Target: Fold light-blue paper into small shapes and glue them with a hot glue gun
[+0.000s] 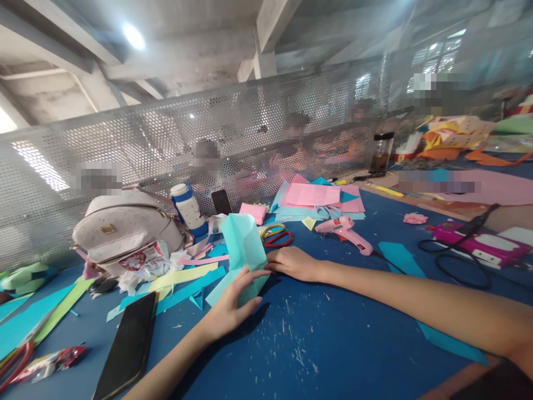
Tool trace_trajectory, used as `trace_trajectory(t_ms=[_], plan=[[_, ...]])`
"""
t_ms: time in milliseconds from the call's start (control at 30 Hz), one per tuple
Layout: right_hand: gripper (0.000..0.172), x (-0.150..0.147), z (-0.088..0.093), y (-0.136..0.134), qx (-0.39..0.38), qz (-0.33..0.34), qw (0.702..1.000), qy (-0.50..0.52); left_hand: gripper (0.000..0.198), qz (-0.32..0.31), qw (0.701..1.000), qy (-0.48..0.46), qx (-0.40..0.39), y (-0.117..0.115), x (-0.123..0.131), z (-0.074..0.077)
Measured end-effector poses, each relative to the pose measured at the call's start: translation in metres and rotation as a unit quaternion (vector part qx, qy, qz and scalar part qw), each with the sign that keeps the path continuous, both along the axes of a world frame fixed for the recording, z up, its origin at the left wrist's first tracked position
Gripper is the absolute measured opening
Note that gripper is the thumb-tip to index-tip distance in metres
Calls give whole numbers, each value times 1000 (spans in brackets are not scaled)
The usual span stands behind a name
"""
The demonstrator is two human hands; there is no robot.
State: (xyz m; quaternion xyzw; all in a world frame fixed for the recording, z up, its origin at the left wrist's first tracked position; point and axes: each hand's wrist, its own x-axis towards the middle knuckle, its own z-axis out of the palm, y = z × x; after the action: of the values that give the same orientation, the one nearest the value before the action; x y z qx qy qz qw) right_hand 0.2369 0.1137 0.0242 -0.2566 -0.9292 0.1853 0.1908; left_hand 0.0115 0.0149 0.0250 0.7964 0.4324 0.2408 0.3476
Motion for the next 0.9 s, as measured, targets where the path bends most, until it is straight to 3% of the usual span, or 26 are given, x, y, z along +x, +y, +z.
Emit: trace_trajectory(t_ms=[200,400,900], plan=[[37,-1,-2,-1,1,5,1000,29,46,-14,998,-54,-22,2,0,-6],[38,-1,-2,-2,-5,24,999,29,47,-23,994,-104,-30,2,2,-1],[39,3,-2,0,-21,46,998,30,43,-14,996,-90,-26,1,1,-5]])
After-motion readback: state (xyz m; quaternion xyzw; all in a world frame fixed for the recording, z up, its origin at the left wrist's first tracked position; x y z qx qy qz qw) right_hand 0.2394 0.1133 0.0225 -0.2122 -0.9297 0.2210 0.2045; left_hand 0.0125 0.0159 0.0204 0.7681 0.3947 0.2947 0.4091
